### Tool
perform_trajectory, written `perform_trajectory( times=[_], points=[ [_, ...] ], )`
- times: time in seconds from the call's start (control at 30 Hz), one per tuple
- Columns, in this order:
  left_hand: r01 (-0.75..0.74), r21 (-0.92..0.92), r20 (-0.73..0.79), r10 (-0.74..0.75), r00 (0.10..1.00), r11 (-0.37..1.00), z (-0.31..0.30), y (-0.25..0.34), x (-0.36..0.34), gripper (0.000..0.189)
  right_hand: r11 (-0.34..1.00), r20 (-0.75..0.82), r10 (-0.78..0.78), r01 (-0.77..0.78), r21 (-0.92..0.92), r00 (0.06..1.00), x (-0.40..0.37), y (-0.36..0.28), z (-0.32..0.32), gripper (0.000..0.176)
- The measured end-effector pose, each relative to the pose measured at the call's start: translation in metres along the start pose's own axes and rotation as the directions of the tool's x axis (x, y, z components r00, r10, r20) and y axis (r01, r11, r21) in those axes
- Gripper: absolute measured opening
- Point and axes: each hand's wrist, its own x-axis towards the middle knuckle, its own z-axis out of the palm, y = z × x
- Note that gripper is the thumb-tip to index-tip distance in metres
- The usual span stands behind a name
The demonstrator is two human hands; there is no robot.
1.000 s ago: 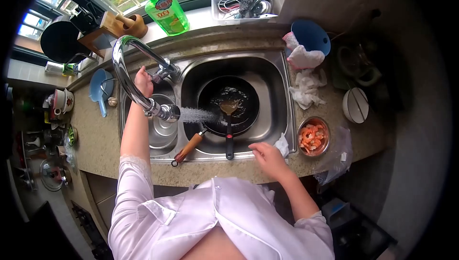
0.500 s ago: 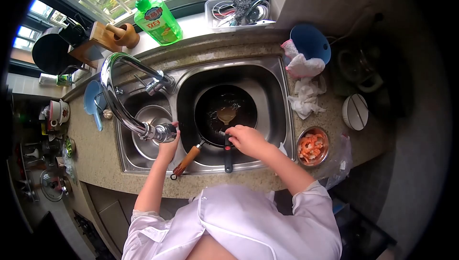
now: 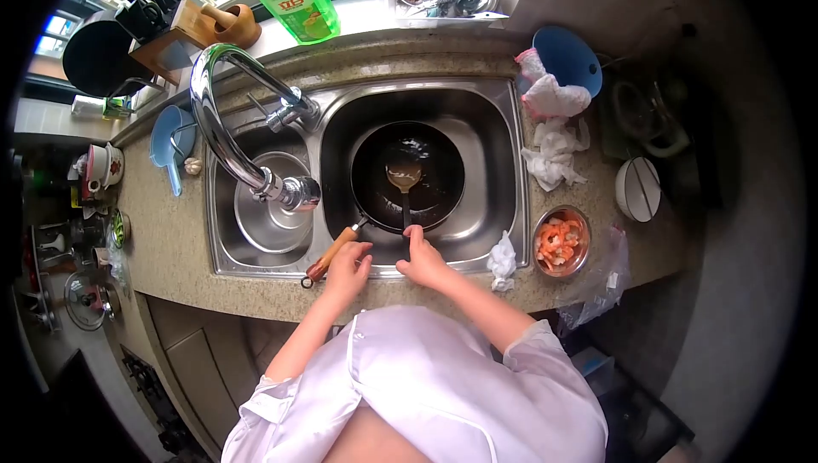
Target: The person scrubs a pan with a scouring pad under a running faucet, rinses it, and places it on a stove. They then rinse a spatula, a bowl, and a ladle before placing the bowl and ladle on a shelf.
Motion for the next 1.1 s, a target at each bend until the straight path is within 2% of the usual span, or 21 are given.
perform_trajectory(
  times=[0.07,0.1,0.13,0.17,0.2,0.27,0.3,0.4,0.47,0.6,0.67,0.73,0.77,0.8,0.87,1.0,1.07,1.1],
  points=[
    [-0.032,0.049,0.003,0.032,0.999,0.998,-0.002,-0.007,-0.003,0.022,0.999,-0.021,0.024,-0.023,0.045,0.999,0.002,0.014,-0.001,0.057],
    [-0.154,0.06,-0.071,0.158,0.985,0.986,-0.003,-0.01,-0.003,0.02,0.998,-0.061,0.048,-0.046,0.037,0.997,-0.006,0.004,-0.013,0.058],
    [-0.158,0.056,-0.069,0.161,0.984,0.986,-0.004,-0.014,-0.004,0.02,0.999,-0.184,-0.033,0.027,-0.034,0.982,-0.01,0.012,-0.021,0.06],
    [-0.125,0.022,-0.076,0.126,0.989,0.992,-0.01,-0.011,-0.005,0.02,0.996,-0.241,0.02,-0.039,-0.076,0.97,-0.01,0.019,-0.034,0.061],
    [-0.091,-0.012,-0.078,0.09,0.993,0.996,-0.014,-0.011,-0.007,0.02,0.978,-0.269,0.119,-0.159,-0.134,0.956,-0.016,0.007,-0.056,0.056],
    [-0.14,0.003,-0.089,0.14,0.986,0.99,-0.019,-0.019,-0.011,0.021,0.98,-0.365,0.093,-0.15,-0.132,0.926,-0.021,0.018,-0.084,0.042],
    [-0.172,0.054,-0.091,0.176,0.98,0.984,-0.023,-0.019,-0.012,0.021,0.967,-0.346,0.068,-0.147,-0.207,0.936,-0.023,0.016,-0.097,0.039],
    [-0.207,0.109,-0.09,0.217,0.972,0.972,-0.033,-0.022,-0.018,0.022,0.877,-0.467,0.005,-0.229,-0.423,0.884,-0.034,-0.018,-0.105,0.031],
    [-0.204,0.107,-0.09,0.214,0.973,0.973,-0.037,-0.025,-0.021,0.022,0.87,-0.469,0.025,-0.25,-0.425,0.883,-0.017,-0.015,-0.096,0.028],
    [-0.249,0.111,-0.072,0.258,0.963,0.962,-0.046,-0.024,-0.024,0.022,0.876,-0.42,-0.181,-0.048,-0.48,0.889,0.008,-0.031,-0.057,0.029],
    [-0.277,0.092,-0.042,0.281,0.959,0.957,-0.048,-0.027,-0.024,0.022,0.871,-0.368,-0.185,-0.021,-0.491,0.911,0.002,-0.041,-0.053,0.031],
    [-0.279,0.071,-0.046,0.282,0.958,0.958,-0.051,-0.032,-0.024,0.022,0.912,-0.268,-0.155,0.033,-0.41,0.951,-0.018,-0.056,-0.059,0.034],
    [-0.279,0.049,-0.051,0.281,0.958,0.959,-0.052,-0.035,-0.023,0.021,0.914,-0.27,-0.125,0.005,-0.405,0.955,-0.026,-0.052,-0.066,0.037],
    [-0.286,0.043,-0.056,0.288,0.956,0.957,-0.055,-0.038,-0.023,0.021,0.886,-0.265,-0.036,-0.092,-0.454,0.964,-0.05,-0.069,-0.083,0.037],
    [-0.24,0.014,-0.044,0.241,0.97,0.971,-0.058,-0.042,-0.023,0.021,0.86,-0.272,-0.013,-0.128,-0.494,0.962,-0.058,-0.06,-0.096,0.037],
    [-0.295,0.046,-0.041,0.296,0.954,0.955,-0.059,-0.038,-0.02,0.02,0.858,-0.322,-0.131,-0.055,-0.511,0.938,-0.074,-0.062,-0.094,0.038],
    [-0.354,0.074,-0.039,0.358,0.933,0.932,-0.059,-0.034,-0.019,0.02,0.925,-0.424,-0.147,-0.027,-0.379,0.893,-0.078,-0.061,-0.087,0.04],
    [-0.351,0.073,-0.04,0.354,0.934,0.934,-0.057,-0.034,-0.021,0.02,0.925,-0.421,-0.146,-0.027,-0.379,0.895,-0.081,-0.061,-0.084,0.04]
  ],
)
